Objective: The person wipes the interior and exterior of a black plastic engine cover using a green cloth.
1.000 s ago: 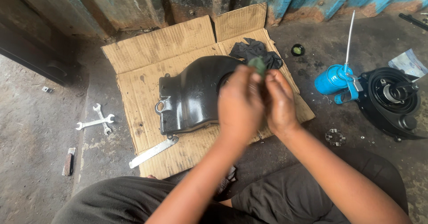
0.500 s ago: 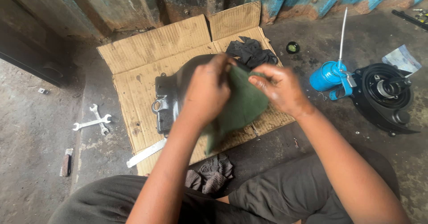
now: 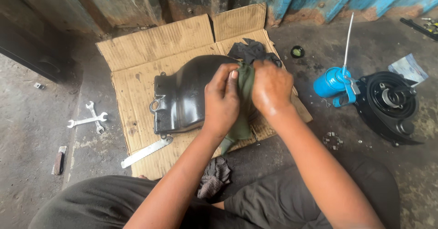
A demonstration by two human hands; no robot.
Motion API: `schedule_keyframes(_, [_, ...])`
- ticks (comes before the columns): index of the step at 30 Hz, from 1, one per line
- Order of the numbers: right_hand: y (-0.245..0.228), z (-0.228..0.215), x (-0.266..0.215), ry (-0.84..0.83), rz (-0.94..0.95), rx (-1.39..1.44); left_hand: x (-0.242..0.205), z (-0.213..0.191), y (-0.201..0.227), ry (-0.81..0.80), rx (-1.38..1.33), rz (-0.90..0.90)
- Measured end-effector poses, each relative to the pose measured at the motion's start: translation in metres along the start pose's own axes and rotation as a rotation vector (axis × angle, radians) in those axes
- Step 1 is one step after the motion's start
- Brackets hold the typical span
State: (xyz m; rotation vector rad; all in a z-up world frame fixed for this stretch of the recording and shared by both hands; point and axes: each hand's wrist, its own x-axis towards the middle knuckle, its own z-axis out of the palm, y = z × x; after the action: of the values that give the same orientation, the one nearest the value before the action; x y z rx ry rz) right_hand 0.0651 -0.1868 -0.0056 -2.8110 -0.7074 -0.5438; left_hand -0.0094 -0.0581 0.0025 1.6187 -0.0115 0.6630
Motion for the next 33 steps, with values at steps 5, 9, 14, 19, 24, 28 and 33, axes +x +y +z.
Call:
schedule_keyframes(5, [0.017,0.076,-0.021,-0.354,0.113,-0.110,-0.003,0.012,-0.016,-0.058,-0.096,-0.028])
schedule_keyframes(9, [0.029,0.100,-0.033,-0.450,0.209,0.478,-0.010,0.012,-0.004,-0.320,0.151,-0.038])
schedule_keyframes(14, [0.051,0.095,-0.034,-0.635,0.309,1.242,-0.016,0.020,0.012,-0.408,0.172,-0.052])
schedule_keyframes(19, [0.049,0.106,-0.040,-0.521,0.233,1.398,-0.024,0.023,0.031,-0.440,0.263,0.151])
schedule_keyframes(24, [0.037,0.106,-0.037,-0.423,0.250,1.396,-0.026,0.014,0.044,-0.515,0.320,0.185])
schedule_keyframes(28, [0.041,0.098,-0.038,-0.404,0.257,1.345,-0.032,0.018,0.050,-0.538,0.249,0.107])
schedule_keyframes(33, [0.037,0.101,-0.040,-0.353,0.270,1.340,-0.028,0.013,0.044,-0.552,0.100,-0.086])
